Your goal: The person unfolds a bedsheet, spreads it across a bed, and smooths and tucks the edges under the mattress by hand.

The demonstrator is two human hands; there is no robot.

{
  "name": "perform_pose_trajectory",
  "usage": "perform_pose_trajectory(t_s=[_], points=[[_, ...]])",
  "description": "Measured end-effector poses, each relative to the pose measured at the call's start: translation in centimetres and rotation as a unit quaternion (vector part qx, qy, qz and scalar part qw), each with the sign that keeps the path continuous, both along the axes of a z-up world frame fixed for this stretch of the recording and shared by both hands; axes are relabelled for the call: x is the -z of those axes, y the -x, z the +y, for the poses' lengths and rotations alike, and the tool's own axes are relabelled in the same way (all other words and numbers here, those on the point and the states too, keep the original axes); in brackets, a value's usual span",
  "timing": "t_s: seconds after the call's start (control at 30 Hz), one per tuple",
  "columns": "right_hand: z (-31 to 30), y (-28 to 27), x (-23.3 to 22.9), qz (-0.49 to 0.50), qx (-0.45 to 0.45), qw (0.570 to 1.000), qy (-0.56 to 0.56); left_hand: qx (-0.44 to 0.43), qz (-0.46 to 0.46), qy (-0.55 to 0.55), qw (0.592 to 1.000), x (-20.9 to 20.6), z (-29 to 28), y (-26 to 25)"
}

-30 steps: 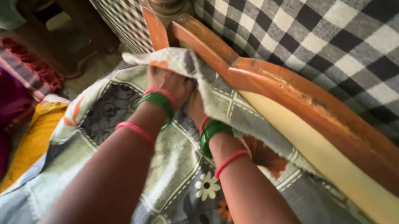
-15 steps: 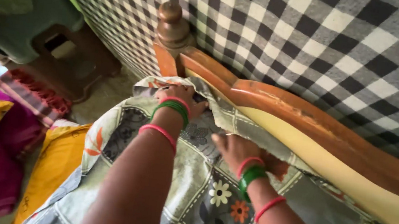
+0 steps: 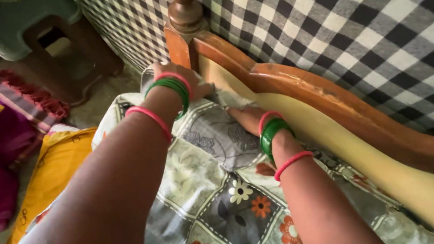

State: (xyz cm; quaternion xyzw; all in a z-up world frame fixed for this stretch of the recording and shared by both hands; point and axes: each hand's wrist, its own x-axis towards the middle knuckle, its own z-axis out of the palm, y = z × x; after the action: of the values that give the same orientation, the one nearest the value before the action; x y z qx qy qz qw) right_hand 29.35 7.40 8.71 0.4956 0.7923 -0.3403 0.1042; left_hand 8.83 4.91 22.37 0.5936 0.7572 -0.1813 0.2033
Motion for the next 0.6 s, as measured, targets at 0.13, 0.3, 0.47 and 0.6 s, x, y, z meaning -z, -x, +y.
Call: perform_pose_trajectory(t_s=[0.13, 0.3, 0.47, 0.6], points=[[-1.2, -1.6, -0.5, 0.104, 0.024, 0.994, 0.01, 0.04, -0.003, -0.033, 0.999, 0.6, -0.2, 0.7], [-2.7, -2.9, -1.7, 0.15, 0.12, 0.981, -0.007, 0.053, 0.038, -0.016, 0.998, 4.0, 1.8, 5.3], [-0.9, -3.8, -0.8, 0.381, 0.149, 0.909, 0.081, -0.09, -0.082, -0.126, 0.984, 6.4, 1.7, 8.3], [-2.0, -2.7, -1.4, 0.161, 0.116, 0.979, -0.046, -0.183, -0.16, -0.184, 0.952, 14.9, 2.3, 13.7]])
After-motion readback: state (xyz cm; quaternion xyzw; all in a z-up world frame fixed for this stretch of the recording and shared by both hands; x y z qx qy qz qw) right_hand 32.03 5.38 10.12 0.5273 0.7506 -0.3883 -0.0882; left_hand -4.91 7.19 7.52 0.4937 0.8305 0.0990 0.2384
